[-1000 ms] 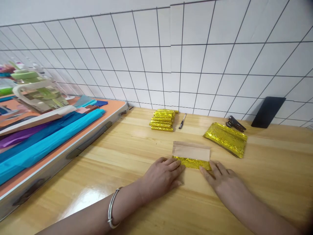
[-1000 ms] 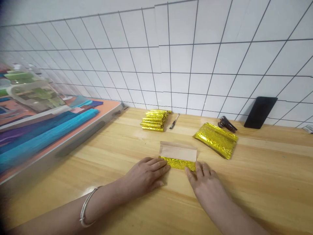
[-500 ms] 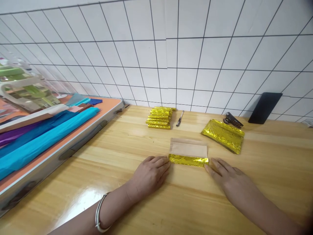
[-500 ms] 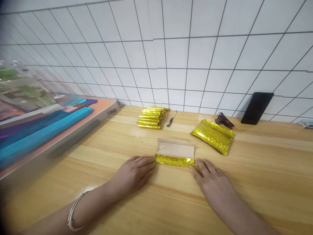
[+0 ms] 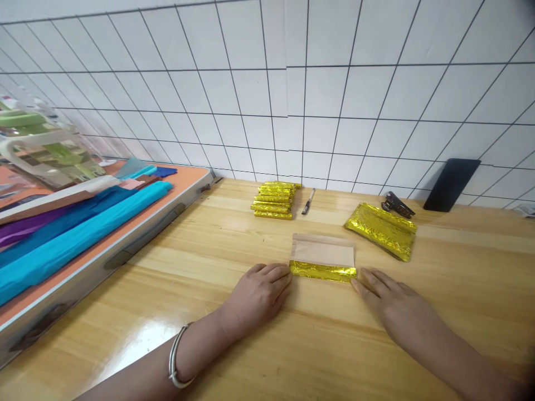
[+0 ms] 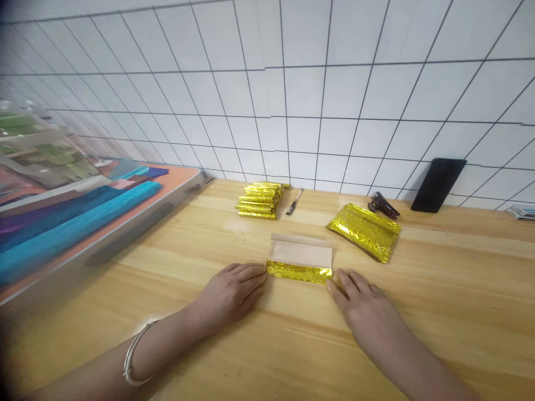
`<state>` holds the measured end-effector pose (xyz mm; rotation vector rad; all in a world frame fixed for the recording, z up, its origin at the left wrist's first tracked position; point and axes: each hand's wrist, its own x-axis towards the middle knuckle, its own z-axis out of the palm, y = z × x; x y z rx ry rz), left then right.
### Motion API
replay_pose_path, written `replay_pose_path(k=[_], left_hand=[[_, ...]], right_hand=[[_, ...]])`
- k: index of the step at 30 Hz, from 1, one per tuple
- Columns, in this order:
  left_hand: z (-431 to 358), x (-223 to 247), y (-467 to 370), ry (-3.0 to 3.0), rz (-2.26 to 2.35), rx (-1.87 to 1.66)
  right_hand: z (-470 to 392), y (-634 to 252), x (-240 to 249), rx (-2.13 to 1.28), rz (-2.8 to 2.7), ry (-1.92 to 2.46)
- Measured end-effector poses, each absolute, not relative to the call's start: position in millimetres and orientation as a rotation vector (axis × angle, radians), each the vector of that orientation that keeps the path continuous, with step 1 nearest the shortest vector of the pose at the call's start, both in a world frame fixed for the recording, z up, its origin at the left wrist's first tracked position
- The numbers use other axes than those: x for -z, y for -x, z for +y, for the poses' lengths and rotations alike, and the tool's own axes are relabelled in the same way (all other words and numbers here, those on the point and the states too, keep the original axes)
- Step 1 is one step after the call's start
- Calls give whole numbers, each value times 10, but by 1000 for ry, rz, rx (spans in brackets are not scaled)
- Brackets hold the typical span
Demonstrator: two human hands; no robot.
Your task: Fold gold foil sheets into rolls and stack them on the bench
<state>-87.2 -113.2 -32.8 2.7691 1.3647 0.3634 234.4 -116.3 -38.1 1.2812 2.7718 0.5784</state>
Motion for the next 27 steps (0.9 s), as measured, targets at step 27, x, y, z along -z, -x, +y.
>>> replay_pose_path(k=[27], left_hand=[[-1330,158,550,-2890,1094,-434]], right_hand=[[-1175,-2296,384,-630,2782,-1300]])
